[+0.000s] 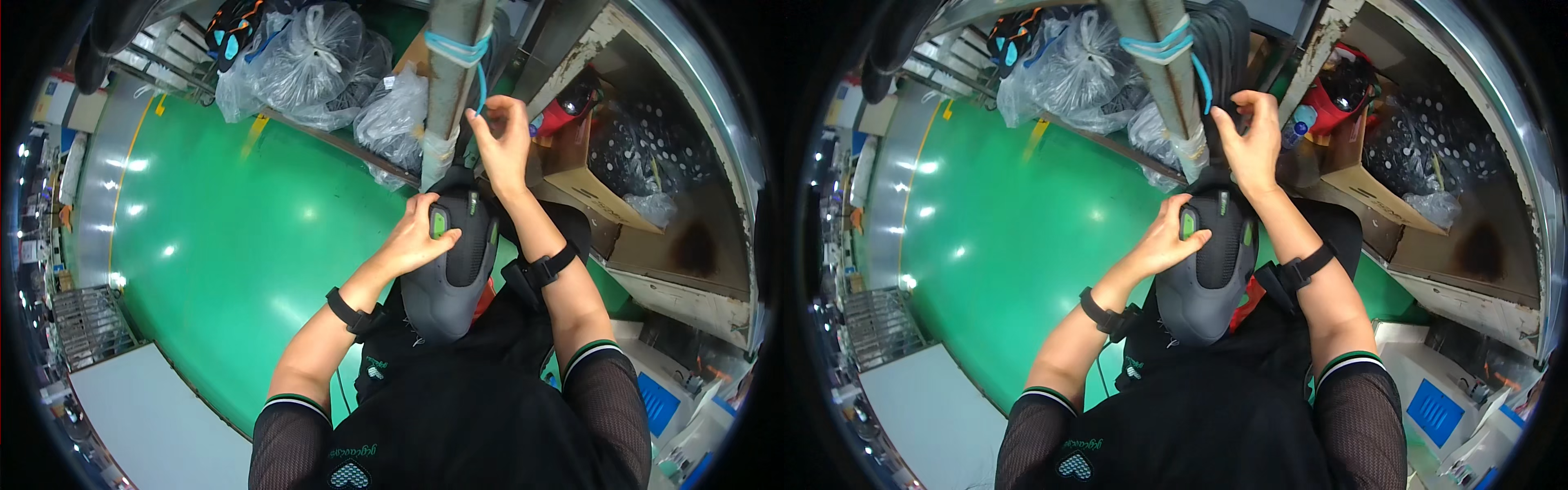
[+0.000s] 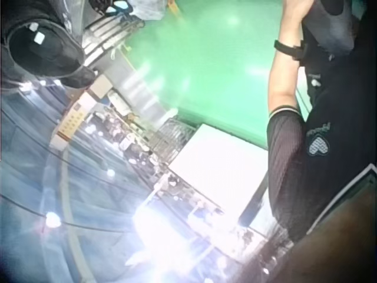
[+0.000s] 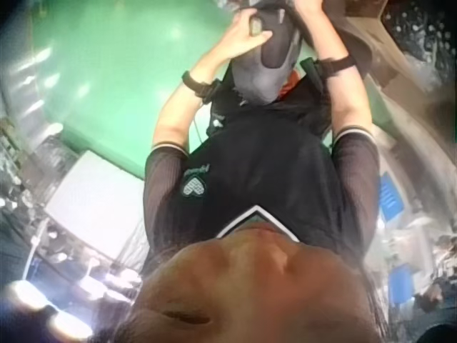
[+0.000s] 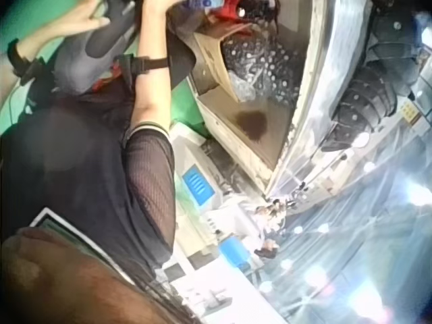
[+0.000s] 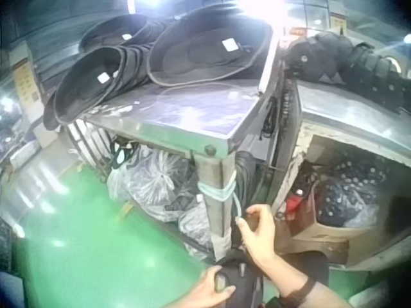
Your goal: Lacing and tightening the laces on several athletic shoes.
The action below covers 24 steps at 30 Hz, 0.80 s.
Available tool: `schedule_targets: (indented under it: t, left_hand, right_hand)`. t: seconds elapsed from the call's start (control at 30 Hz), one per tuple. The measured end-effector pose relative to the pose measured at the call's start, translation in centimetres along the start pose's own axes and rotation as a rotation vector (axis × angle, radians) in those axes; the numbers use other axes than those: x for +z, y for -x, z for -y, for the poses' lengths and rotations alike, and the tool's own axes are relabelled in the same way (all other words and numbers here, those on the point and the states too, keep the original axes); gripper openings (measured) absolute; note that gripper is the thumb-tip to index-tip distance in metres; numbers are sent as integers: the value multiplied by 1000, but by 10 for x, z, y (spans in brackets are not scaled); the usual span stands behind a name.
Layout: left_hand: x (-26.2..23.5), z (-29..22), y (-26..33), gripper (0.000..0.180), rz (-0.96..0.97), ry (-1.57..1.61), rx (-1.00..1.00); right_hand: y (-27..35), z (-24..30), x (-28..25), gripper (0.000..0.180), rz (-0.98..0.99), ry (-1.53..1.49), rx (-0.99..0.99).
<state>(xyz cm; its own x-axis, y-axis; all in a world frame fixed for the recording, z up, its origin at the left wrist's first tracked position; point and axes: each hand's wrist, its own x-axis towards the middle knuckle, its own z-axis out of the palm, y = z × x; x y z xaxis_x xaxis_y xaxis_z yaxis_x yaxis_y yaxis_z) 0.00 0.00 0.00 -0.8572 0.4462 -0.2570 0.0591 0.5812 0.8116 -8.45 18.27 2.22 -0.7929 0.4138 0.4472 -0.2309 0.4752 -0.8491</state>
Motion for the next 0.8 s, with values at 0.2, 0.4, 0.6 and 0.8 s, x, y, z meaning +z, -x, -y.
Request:
schedule_targets:
  t: [0.2, 0.4, 0.6, 0.8]
  left_hand:
    - [-1, 18, -14, 70, -87, 237, -109]
    - [0, 14, -22, 73, -119, 130, -29]
    - [-15, -15, -4, 64, -335, -128, 205]
    - [-78, -137, 52, 54, 379, 1373, 278]
  right_hand:
    - [-17, -5, 7, 9, 36, -58, -68]
    - [-7, -4, -27, 13, 101, -304, 154]
    - [48, 37, -102, 8, 373, -414, 108]
    - [134, 99, -171, 13, 1296, -313, -150]
